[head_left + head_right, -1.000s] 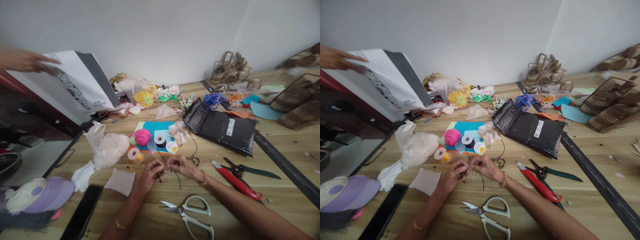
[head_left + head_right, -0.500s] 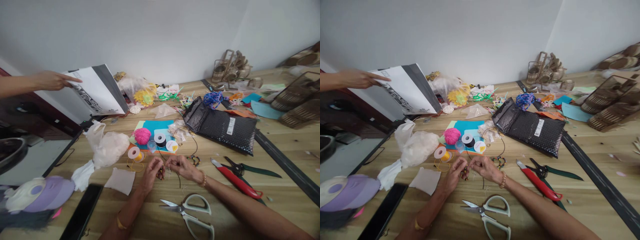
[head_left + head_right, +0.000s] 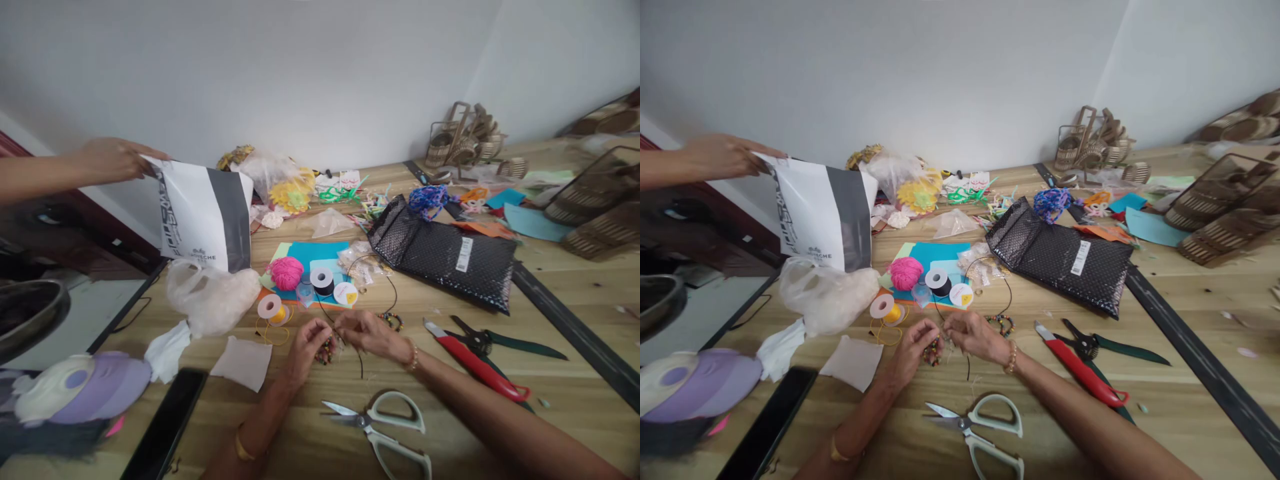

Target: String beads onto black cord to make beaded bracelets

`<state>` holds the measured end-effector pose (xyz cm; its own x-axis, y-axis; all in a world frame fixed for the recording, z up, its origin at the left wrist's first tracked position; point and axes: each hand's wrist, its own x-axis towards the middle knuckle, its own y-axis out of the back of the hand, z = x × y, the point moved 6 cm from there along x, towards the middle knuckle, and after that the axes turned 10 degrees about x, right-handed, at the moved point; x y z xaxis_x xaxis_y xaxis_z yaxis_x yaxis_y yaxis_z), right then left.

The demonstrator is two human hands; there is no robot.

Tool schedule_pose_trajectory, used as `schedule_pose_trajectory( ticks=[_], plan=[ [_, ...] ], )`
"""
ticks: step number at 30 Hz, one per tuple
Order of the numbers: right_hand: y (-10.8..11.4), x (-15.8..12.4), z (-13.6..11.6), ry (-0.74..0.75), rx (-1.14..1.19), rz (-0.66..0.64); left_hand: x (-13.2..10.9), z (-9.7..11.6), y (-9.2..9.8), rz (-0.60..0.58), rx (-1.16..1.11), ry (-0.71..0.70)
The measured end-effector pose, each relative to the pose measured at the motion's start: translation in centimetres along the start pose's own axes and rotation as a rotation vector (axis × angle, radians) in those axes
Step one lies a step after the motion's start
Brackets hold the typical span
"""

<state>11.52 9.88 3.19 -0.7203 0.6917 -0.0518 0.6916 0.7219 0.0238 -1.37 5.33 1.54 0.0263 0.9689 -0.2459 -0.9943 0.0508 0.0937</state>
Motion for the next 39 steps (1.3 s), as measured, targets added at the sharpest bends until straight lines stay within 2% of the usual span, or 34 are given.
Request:
schedule_pose_trajectory(
  ticks=[3, 6, 12, 20, 24, 34, 39],
  plan=[
    [-0.2, 0.0, 0.4, -0.054, 0.100, -0.010, -0.2, 0.5, -0.2, -0.006, 0.050, -0.014],
    [-0.7, 0.1, 0.2, -0.019, 0.175, -0.079, -0.2, 0.8, -0.4, 0.013, 0.098, -0.054],
    [-0.3, 0.2, -0.4, 0.078, 0.009, -0.002, -0.3, 0.9, -0.1, 0.136, 0.231, -0.144],
    [-0.3, 0.2, -0.8, 0.072, 0.073, -0.008, 0.2, 0.5, -0.3, 0.014, -0.001, -0.042],
    [-0.2, 0.3, -0.8, 0.087, 0.076, 0.010, 0.4, 0.2, -0.4, -0.033, -0.033, -0.014],
    [-0.2, -0.1, -1.2, 0.127, -0.144, 0.072, 0.4, 0.6, -0.2, 0.027, 0.047, -0.016],
    [-0.1, 0.0, -0.9, 0.080, -0.126, 0.053, 0.4, 0.5, -0.1, 0.049, 0.042, -0.021]
  ],
)
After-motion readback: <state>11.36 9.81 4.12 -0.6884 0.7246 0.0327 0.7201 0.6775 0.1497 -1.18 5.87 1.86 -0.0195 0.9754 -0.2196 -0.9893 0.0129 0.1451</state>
